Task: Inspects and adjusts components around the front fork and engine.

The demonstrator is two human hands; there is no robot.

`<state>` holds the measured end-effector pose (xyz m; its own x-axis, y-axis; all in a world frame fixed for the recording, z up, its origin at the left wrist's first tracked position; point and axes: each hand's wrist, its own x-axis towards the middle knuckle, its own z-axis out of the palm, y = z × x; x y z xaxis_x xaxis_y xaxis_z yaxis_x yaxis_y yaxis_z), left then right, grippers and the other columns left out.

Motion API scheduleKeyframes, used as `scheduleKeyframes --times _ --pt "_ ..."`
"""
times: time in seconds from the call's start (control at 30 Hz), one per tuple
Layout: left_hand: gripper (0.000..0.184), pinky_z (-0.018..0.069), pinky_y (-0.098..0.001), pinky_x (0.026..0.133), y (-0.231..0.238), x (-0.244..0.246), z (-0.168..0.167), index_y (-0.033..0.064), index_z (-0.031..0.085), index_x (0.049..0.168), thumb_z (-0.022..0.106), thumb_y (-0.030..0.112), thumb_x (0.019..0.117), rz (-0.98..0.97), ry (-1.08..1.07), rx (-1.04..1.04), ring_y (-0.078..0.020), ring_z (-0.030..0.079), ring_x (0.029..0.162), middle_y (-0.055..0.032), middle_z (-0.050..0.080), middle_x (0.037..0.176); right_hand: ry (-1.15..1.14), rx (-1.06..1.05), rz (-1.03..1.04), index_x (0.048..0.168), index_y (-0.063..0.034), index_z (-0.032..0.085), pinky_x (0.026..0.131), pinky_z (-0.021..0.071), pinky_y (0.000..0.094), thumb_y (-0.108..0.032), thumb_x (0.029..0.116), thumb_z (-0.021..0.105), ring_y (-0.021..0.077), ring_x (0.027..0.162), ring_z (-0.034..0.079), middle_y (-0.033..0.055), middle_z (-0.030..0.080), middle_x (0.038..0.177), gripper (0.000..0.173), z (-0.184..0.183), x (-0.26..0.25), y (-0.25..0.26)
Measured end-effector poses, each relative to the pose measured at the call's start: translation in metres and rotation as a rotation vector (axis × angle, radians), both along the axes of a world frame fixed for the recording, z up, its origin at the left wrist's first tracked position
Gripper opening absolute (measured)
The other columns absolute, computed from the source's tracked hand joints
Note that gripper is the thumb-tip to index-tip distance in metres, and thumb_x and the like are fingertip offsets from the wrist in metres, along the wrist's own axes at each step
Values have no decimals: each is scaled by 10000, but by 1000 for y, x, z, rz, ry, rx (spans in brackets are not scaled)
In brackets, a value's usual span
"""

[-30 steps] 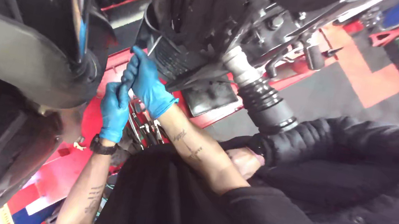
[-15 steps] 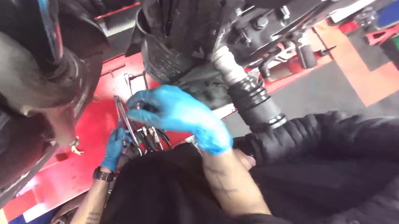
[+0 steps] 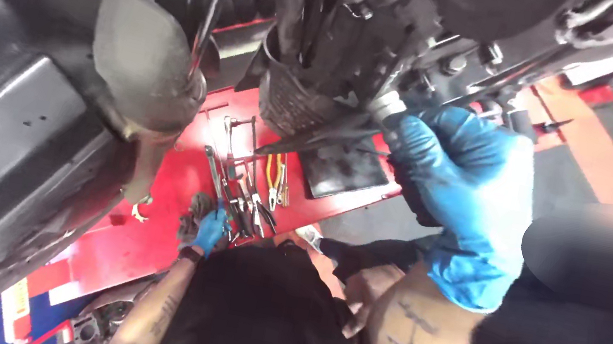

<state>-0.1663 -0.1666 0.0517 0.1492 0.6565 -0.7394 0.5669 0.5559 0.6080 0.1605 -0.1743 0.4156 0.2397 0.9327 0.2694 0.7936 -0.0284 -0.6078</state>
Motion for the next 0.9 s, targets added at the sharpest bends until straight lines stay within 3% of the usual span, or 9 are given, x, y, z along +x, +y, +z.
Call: scheduleKeyframes --times 0.13,0.23,0.3,0.4,0.47,0.53,0.6,0.77,0.9 --pt "625 550 -578 968 5 -9 3 95 627 1333 368 595 1061 -295 264 110 -321 701 1097 -156 719 1177 -5 -8 -3 1037 -134 731 640 536 298 -385 1036 584 37 673 630 -15 691 813 290 -1 -2 0" --pt "582 505 -578 1036 8 -26 14 101 610 1370 508 558 1024 -237 455 318 -337 646 1214 -162 672 1296 -3 16 16 1026 -126 734 629 536 315 -374 1036 591 56 665 631 -2 688 802 287 -4 1 0" --pt "762 468 -582 1075 10 -41 5 115 481 1515 647 580 934 -234 496 402 -391 554 1320 -199 547 1465 3 12 20 1015 -125 726 609 531 312 -364 1037 590 56 646 624 -3 681 793 276 -5 1 -1" --pt "1203 463 -631 1059 9 -44 -18 264 221 1649 823 690 698 -362 531 389 -485 353 1457 -187 191 1694 7 4 10 1013 -117 724 596 528 315 -360 1037 588 56 630 617 0 676 780 279 -5 0 -2" --pt "1109 456 -625 1075 4 -41 -34 319 263 1635 864 546 731 -427 527 345 -480 340 1468 -162 103 1718 -13 -7 -3 1019 -118 724 612 526 316 -374 1038 582 56 643 617 1 676 787 293 -5 -1 -2" --pt "787 503 -590 1043 0 -43 -47 268 408 1579 755 249 873 -435 536 327 -441 469 1394 -169 241 1681 -29 -19 -19 1020 -121 722 634 538 328 -391 1037 583 64 668 634 6 684 804 304 -4 -3 -1" --pt "586 506 -550 1061 3 -52 -43 193 542 1480 626 67 914 -384 525 332 -378 526 1363 -161 431 1582 -24 -26 -22 1037 -113 721 647 542 350 -392 1035 585 80 683 640 20 690 825 310 -3 -3 -2" --pt "476 469 -529 1099 20 -104 5 156 640 1371 619 57 906 -239 543 465 -357 541 1340 -165 536 1481 -9 15 104 1102 -207 745 665 594 270 -410 1021 614 -4 749 671 -84 718 912 255 -21 26 8" --pt "533 476 -575 1075 31 -143 17 174 638 1378 673 54 860 -180 691 449 -401 529 1346 -184 501 1513 118 17 152 1137 -184 736 695 647 303 -357 1011 658 37 796 720 -66 743 966 228 -28 35 10"
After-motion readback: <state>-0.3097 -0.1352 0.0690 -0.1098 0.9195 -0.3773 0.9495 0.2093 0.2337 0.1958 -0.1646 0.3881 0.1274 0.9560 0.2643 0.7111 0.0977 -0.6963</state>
